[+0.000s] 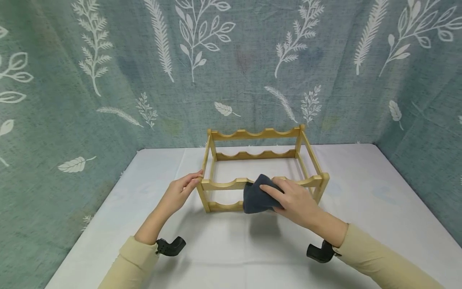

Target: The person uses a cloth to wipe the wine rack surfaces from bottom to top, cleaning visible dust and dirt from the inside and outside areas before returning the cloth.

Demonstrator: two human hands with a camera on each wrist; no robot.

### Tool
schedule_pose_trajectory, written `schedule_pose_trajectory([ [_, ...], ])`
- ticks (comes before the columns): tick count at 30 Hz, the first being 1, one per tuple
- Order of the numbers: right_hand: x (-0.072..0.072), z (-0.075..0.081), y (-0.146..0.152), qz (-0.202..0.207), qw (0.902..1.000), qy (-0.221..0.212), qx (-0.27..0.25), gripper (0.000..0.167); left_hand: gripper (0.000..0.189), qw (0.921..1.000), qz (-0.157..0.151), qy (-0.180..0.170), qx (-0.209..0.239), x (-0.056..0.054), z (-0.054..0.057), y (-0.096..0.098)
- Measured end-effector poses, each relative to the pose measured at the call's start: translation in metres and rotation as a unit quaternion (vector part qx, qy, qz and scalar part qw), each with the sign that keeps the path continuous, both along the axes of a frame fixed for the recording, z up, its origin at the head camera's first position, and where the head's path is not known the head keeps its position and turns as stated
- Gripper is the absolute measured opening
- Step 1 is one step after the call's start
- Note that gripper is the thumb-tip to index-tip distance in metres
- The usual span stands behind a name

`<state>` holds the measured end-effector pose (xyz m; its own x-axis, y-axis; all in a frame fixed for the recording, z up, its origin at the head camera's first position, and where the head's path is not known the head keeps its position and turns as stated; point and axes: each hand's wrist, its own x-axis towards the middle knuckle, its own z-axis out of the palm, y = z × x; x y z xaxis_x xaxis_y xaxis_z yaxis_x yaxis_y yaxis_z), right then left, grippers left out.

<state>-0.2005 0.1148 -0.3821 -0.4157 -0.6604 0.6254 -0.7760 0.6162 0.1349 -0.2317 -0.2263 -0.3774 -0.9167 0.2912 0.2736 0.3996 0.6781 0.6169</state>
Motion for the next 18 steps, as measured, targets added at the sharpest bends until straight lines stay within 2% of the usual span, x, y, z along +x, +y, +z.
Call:
schedule_pose_trajectory([
  [14,0.013,-0.002,0.074,-0.096,0.9941,-0.04,-0.032,0.074,0.034,0.9999,-0.009,0.008,0.005,0.001,0.001,0.0],
  [18,0.018,-0.003,0.09,-0.119,0.9913,-0.035,-0.044,0.077,0.034,0.9999,-0.009,0.007,0.005,0.0,0.001,0.0],
])
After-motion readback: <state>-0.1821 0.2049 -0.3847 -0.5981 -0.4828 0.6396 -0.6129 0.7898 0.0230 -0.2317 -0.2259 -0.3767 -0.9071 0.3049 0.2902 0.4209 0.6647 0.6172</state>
